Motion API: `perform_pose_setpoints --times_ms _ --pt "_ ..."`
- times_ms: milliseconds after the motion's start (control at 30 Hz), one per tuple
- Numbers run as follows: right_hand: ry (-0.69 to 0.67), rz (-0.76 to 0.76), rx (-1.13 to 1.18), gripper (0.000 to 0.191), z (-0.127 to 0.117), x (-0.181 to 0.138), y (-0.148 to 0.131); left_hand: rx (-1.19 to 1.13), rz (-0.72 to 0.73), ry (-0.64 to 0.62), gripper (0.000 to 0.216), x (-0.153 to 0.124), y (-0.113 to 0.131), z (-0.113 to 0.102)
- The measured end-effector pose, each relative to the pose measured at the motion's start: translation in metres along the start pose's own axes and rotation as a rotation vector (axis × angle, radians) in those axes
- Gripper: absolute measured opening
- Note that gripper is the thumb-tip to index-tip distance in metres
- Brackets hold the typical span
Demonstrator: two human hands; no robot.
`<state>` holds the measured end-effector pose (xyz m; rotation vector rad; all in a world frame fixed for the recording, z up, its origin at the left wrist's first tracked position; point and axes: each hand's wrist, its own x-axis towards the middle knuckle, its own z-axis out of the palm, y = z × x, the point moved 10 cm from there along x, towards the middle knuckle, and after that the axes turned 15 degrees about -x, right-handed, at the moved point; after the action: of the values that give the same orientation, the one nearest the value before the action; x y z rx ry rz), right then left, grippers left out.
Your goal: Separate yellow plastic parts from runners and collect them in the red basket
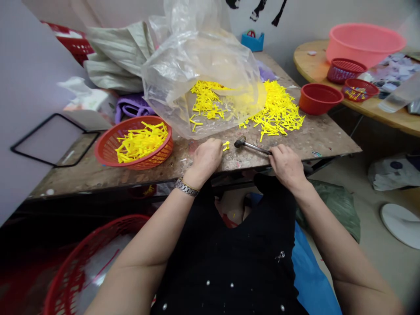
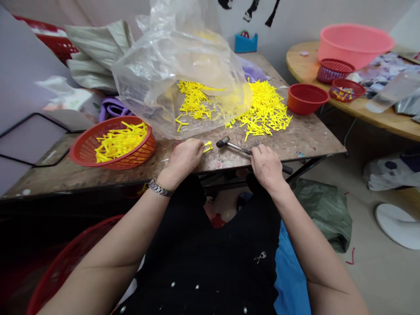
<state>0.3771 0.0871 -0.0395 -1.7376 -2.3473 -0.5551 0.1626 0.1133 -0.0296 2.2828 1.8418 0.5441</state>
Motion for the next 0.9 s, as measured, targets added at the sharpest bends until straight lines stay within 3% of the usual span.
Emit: perform_pose_setpoints --times_ms 200,333,733,900 --pt "0.034 0.078 0.429 0.023 -0.006 -0.005 -0.001 0.007 0.023 0.002 0.028 0.001 -0.001 0.002" --pt "0.036 0.078 0.577 0.023 -0.011 -0.007 -0.013 0.013 0.016 -0.003 0.028 0.002 -0.002 0.003" --pt "-0.098 0.054 0.38 0.036 -0.008 -0.008 -0.044 0.051 -0.003 -0.03 0.031 0.003 -0.003 0.006" --pt "0.077 0.044 0.449 0.039 -0.046 -0.006 -0.041 0.081 0.023 -0.035 0.03 0.005 -0.003 0.008"
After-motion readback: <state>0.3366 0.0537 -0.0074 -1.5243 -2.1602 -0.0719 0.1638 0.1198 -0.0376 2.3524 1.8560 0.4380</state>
